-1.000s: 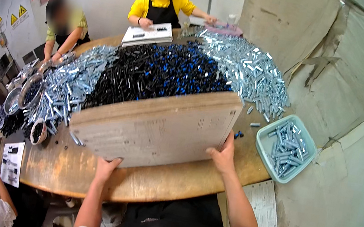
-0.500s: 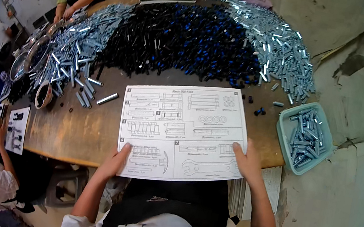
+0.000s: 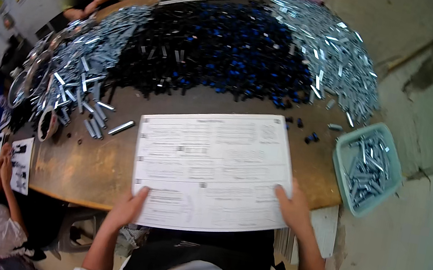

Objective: The person assembles small hardware components on a table, picking black and blue plastic pieces and silver metal rods, then placing them onto an instruction sheet. The person repeatedly arranges the parts in rows and columns according to the diagram.

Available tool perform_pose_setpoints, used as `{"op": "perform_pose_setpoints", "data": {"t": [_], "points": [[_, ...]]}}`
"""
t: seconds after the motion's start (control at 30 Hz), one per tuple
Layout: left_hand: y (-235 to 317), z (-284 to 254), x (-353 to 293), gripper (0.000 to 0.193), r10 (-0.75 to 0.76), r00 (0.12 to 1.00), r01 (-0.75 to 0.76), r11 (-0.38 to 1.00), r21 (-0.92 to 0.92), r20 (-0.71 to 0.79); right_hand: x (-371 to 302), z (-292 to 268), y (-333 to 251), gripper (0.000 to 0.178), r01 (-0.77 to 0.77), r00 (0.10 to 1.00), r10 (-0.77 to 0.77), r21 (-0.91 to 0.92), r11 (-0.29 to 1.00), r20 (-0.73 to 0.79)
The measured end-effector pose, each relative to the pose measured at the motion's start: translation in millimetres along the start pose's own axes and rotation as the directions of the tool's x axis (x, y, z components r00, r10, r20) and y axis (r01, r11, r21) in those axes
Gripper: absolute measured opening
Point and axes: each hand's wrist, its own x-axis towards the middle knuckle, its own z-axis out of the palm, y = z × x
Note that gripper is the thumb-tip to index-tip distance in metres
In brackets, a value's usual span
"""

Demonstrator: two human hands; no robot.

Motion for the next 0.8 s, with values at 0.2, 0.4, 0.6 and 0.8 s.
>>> {"op": "perform_pose_setpoints", "data": {"t": [0.2, 0.4, 0.6, 0.8], "points": [[57.6, 4.1, -10.5, 0.069, -0.042, 0.999, 0.039, 0.867, 0.498, -0.004, -0.7, -24.0, -16.6, 0.042, 0.038, 0.999, -0.028, -0.316, 0.948, 0.039], [65.1, -33.1, 5.2, 0.062, 0.076, 0.996, -0.027, 0.783, 0.621, -0.053, 21.3, -32.4, -55.8, 0.042, 0.185, 0.945, -0.324, -0.752, 0.633, -0.041], [112.2, -108.3, 129.1, 0.048, 0.438, 0.863, -0.232, 0.787, 0.571, -0.253, 145.7, 57.1, -169.9, 0.036, 0.586, 0.81, -0.525, -0.406, 0.701, 0.263], [108.9, -158.9, 256.4, 0.058, 0.231, 0.876, 0.154, 0.699, 0.699, -0.424, 216.9, 170.6, -199.8, 0.035, 0.667, 0.735, -0.538, -0.301, 0.681, 0.413]]}}
